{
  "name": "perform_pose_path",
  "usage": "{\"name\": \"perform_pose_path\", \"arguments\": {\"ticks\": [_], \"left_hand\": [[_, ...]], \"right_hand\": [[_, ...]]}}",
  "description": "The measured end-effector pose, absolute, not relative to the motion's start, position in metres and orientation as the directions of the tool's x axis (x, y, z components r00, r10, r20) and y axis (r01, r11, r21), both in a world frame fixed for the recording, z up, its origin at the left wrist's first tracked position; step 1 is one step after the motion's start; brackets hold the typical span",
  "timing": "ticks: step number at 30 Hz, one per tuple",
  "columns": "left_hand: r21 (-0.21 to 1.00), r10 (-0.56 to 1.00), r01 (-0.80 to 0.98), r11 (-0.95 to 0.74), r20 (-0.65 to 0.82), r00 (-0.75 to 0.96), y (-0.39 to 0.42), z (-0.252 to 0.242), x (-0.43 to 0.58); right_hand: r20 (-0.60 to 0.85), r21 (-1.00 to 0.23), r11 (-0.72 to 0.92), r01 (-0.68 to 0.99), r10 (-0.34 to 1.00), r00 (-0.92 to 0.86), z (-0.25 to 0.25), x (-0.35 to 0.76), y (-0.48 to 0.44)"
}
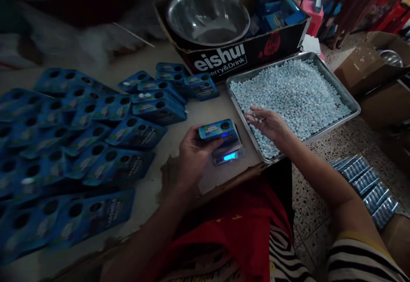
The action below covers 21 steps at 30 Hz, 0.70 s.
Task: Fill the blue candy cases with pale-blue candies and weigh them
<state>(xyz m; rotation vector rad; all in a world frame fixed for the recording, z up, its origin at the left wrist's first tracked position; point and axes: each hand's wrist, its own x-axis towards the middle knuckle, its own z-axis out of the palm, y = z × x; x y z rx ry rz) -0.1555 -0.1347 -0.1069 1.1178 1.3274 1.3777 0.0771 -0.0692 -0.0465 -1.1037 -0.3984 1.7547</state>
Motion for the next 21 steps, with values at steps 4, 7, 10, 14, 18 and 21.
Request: {"name": "perform_pose_path", "arguments": {"ticks": [4,7,10,14,18,21], "left_hand": [[1.000,0.981,0.018,-0.021,0.024,-0.191,-0.154,-0.115,-0.152],[0.994,0.973,0.060,-0.092,0.103,-0.208,-0.163,-0.114,-0.159],[0.988,0.958,0.104,-0.112,0.136,-0.251,-0.176,-0.108,-0.179],[0.983,0.936,0.185,-0.014,0.078,-0.343,-0.197,-0.097,-0.215],[0.964,0.919,0.261,0.038,0.069,-0.389,-0.210,-0.085,-0.239],[0.951,0.917,0.308,0.037,0.090,-0.390,-0.214,-0.080,-0.246]], "right_hand": [[-0.565,-0.724,-0.567,-0.391,0.814,-0.135,-0.039,0.083,-0.070],[-0.546,-0.774,-0.594,-0.219,0.801,-0.243,-0.027,0.086,-0.073],[-0.511,-0.816,-0.555,-0.162,0.824,-0.246,-0.014,0.092,-0.077],[-0.542,-0.816,-0.546,-0.188,0.837,-0.078,-0.003,0.102,-0.074],[-0.557,-0.804,-0.539,-0.251,0.831,-0.003,0.001,0.105,-0.069],[-0.551,-0.808,-0.530,-0.256,0.834,0.013,0.006,0.101,-0.069]]}}
